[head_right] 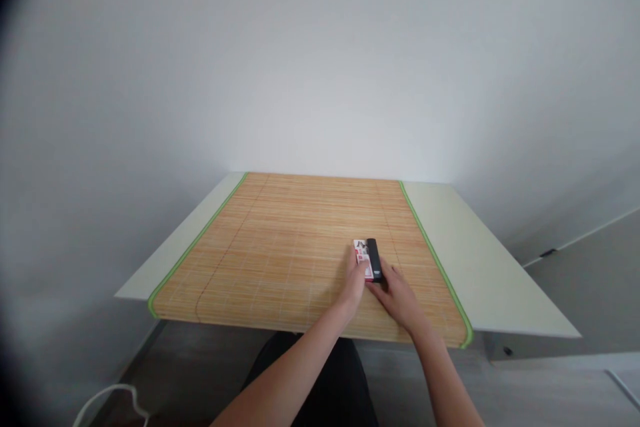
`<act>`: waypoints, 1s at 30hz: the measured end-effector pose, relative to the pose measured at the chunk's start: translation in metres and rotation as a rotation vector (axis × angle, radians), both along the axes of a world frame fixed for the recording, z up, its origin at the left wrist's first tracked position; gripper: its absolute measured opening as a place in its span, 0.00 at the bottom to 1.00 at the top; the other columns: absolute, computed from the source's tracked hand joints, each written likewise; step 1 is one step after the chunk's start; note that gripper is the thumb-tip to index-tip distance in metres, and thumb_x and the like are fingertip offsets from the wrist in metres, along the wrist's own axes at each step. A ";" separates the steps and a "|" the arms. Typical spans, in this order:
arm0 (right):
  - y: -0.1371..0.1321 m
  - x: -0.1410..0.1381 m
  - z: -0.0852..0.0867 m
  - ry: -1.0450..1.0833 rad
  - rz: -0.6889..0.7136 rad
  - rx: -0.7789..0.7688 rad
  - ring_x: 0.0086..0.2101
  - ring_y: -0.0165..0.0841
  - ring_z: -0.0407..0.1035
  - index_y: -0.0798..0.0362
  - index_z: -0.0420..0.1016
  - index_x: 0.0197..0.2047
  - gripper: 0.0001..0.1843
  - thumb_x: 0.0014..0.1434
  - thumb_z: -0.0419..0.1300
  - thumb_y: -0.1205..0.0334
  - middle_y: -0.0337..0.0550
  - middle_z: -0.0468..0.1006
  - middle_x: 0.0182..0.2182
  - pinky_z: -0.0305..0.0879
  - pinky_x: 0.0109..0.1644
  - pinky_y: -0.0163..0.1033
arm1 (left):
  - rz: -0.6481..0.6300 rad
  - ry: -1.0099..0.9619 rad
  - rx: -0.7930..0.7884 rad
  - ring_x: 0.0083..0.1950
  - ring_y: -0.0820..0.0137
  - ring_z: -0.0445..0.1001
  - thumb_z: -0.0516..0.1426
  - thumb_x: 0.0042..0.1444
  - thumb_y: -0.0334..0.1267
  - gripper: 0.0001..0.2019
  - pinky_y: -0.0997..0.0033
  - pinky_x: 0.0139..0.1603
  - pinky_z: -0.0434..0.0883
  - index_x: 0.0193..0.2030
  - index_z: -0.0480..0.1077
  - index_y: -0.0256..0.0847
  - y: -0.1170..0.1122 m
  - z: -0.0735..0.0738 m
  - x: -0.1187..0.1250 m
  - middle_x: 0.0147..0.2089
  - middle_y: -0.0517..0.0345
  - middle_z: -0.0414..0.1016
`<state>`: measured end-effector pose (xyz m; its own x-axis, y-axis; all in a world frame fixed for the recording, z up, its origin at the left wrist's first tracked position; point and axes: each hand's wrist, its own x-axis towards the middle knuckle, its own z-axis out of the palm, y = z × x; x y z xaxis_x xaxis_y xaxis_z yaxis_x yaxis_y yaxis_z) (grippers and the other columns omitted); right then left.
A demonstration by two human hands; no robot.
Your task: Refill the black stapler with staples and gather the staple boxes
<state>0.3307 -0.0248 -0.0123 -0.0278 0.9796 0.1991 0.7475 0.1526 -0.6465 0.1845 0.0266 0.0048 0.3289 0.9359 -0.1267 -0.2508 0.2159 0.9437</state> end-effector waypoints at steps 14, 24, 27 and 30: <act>-0.003 0.057 0.005 -0.003 -0.073 0.002 0.55 0.48 0.71 0.45 0.67 0.68 0.33 0.63 0.60 0.43 0.49 0.76 0.58 0.66 0.62 0.53 | -0.089 -0.271 0.008 0.58 0.61 0.75 0.57 0.48 0.31 0.30 0.62 0.62 0.70 0.61 0.70 0.45 0.018 -0.011 0.041 0.58 0.54 0.77; -0.004 0.058 0.003 0.030 -0.113 0.007 0.57 0.49 0.70 0.46 0.68 0.67 0.34 0.60 0.61 0.44 0.49 0.75 0.61 0.65 0.63 0.56 | -0.119 -0.276 -0.007 0.55 0.62 0.77 0.57 0.45 0.31 0.30 0.62 0.59 0.71 0.59 0.71 0.46 0.022 -0.018 0.047 0.56 0.53 0.78; -0.005 0.058 0.003 0.030 -0.101 0.015 0.57 0.48 0.71 0.45 0.66 0.68 0.34 0.61 0.61 0.44 0.48 0.74 0.62 0.66 0.63 0.54 | -0.127 -0.268 -0.029 0.56 0.60 0.76 0.57 0.44 0.31 0.32 0.61 0.60 0.71 0.61 0.70 0.44 0.019 -0.015 0.046 0.56 0.52 0.78; -0.004 0.060 0.001 0.008 -0.090 0.028 0.56 0.47 0.71 0.45 0.66 0.68 0.34 0.62 0.60 0.44 0.48 0.75 0.61 0.67 0.62 0.53 | -0.107 -0.218 -0.053 0.62 0.58 0.73 0.58 0.45 0.30 0.37 0.60 0.64 0.69 0.66 0.67 0.45 0.014 -0.011 0.045 0.61 0.52 0.76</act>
<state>0.3903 -0.0289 -0.0109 0.0619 0.9720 0.2267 0.7536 0.1034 -0.6492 0.2296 0.0404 -0.0059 0.4505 0.8883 -0.0896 -0.4206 0.2997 0.8563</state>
